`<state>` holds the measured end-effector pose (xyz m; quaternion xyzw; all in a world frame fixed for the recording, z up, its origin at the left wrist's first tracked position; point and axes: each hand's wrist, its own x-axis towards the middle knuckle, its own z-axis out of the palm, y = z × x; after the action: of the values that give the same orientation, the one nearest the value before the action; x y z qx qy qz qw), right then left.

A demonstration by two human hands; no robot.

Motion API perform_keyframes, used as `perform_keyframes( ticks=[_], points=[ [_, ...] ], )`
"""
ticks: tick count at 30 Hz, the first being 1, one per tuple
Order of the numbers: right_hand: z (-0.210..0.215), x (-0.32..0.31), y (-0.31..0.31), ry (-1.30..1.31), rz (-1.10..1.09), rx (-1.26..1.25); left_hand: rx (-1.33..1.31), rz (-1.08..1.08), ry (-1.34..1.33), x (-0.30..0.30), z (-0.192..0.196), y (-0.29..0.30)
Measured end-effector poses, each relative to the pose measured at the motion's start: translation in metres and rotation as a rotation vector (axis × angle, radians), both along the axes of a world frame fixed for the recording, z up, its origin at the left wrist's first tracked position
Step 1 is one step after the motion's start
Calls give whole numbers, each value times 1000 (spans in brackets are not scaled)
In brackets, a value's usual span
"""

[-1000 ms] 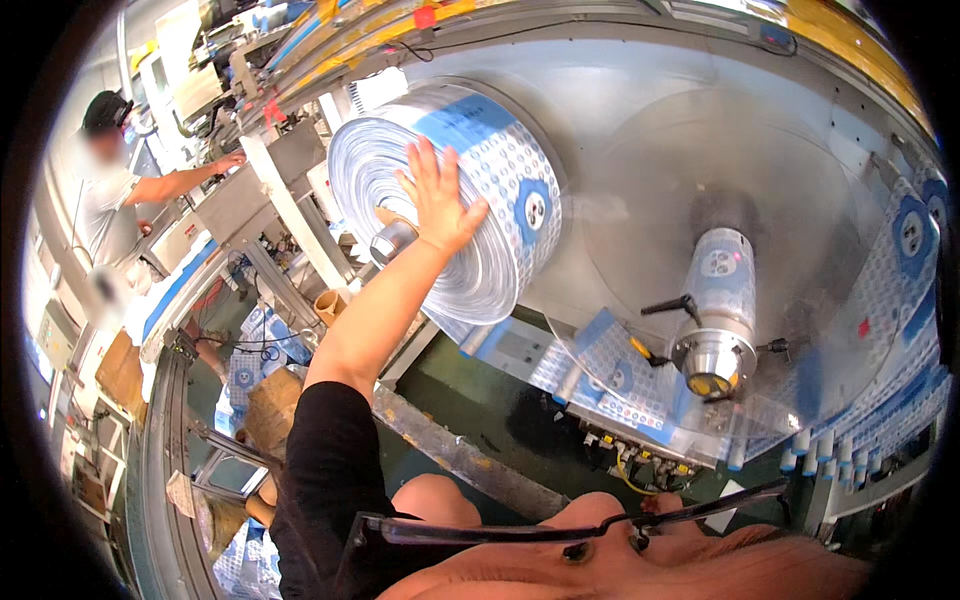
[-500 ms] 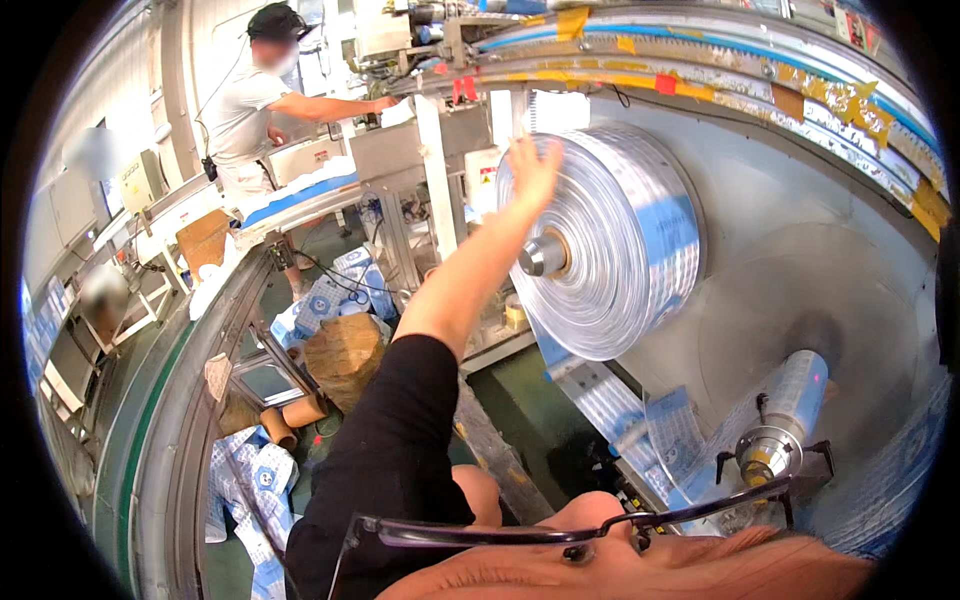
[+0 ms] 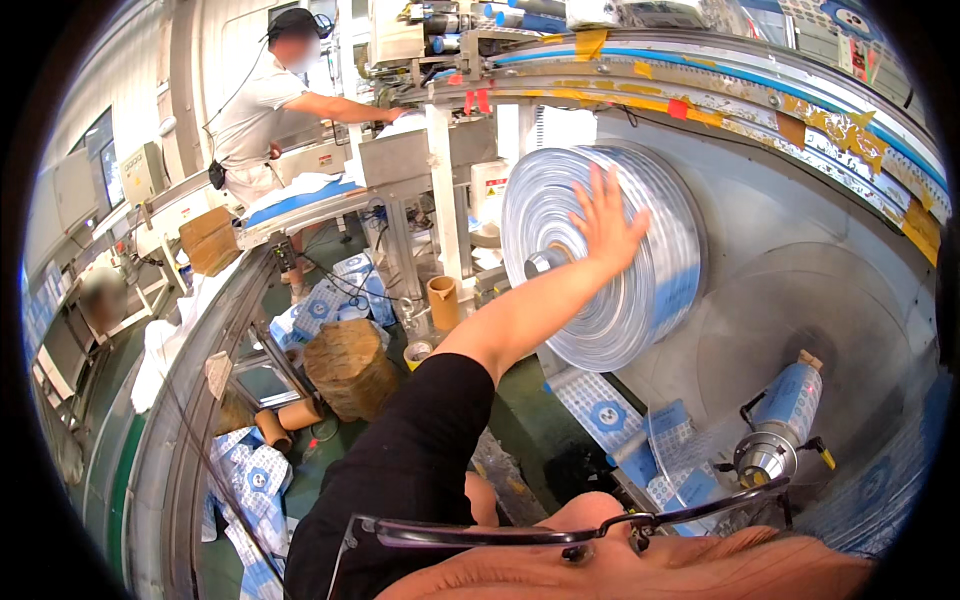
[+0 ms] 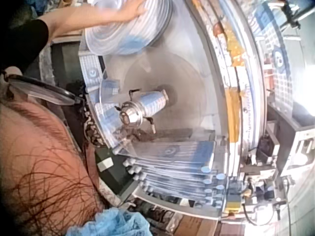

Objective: The person feeds a roll of blue and white patterned labels into a labeling machine and wraps them around cylindrical objects. They use a green utility knife to cut the label material and adjust the roll and machine components throughout the process.

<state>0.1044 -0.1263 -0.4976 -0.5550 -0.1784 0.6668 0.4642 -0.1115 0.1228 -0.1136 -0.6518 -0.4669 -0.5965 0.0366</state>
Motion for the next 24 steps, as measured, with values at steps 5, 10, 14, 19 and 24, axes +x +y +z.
perform_keyframes(
  ticks=[5,10,14,19,24],
  points=[
    [-10,4,-5,18,-41,-18,-229,19,-479,-46,51,71],
    [-29,22,-18,83,-124,-41,-12,-8,-362,-77,54,69],
    [-72,48,-48,172,-236,-107,424,-81,638,-52,-30,-11],
    [-152,80,-117,321,-409,-216,403,-267,1003,-35,-100,-26],
    [-206,118,-215,415,-652,-225,322,-120,441,16,-40,-5]
  ],
)
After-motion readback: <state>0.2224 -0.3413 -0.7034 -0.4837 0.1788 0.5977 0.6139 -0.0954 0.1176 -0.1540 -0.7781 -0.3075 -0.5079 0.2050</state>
